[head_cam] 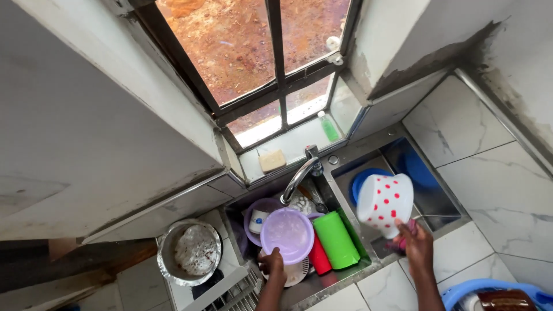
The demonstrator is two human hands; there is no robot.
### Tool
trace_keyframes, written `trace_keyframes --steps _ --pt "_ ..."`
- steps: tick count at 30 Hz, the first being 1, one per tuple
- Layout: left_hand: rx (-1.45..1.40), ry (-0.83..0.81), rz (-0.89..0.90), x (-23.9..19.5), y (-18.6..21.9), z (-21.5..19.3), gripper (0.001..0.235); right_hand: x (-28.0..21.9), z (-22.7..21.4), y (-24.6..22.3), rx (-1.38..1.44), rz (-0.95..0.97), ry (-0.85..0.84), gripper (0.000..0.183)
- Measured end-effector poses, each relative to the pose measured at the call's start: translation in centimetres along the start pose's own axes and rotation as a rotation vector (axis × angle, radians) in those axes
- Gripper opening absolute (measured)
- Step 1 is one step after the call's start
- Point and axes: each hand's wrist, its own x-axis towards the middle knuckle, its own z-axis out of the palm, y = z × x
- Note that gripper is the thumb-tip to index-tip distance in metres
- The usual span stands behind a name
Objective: The person washes various dishes in a kitchen sink using a pink sponge and running water. They scrub and rinse a blue plate, a white bowl with red dots, a purple plate, a white mug, and a white plate with a black rim, placing each item in the sink after cleaning.
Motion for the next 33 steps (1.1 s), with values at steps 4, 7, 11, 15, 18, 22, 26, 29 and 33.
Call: trace_keyframes --steps 4,7,11,15,18,22,26,29,33 --pt "-0.185 0.014 -0.200 -0.2 -1.1 1.5 0.057 7.9 1.7 4.2 -0.043 0.047 0.138 0.031" --pt "-0.267 -0.010 -0.148 -0.2 -0.5 1.7 0.044 11.2 3.0 5.9 0.112 0.084 0.249 0.029" --pt "-0.189 -0.047 0.085 -2.2 2.0 0.1 0.022 11.9 3.5 7.7 0.525 0.194 0.134 0.027" --pt "-0.112 -0.063 0.097 -4.2 3.7 -1.5 0.024 3.8 9.9 4.3 0.689 0.311 -0.286 0.064" --pt "-0.222 -0.194 0.105 -5.9 4.9 -2.2 0.050 -2.6 15.7 1.8 0.519 0.332 -0.483 0.048" --pt "-0.196 -0.360 0.181 -9.8 8.4 -4.4 0.070 -8.4 19.9 3.3 -0.218 -0.267 -0.700 0.045" --pt "-0.113 -0.432 0.205 -10.4 10.3 -6.6 0.069 -13.9 20.8 6.4 -0.297 -0.253 -0.905 0.077" --pt "-0.241 -0.508 0.438 -6.0 7.9 -6.2 0.043 -13.7 22.9 7.7 -0.133 -0.319 -0.996 0.064" --pt "-0.275 -0.660 0.284 -11.1 13.0 -9.8 0.055 -8.3 24.9 6.0 -0.326 -0.564 -0.946 0.052"
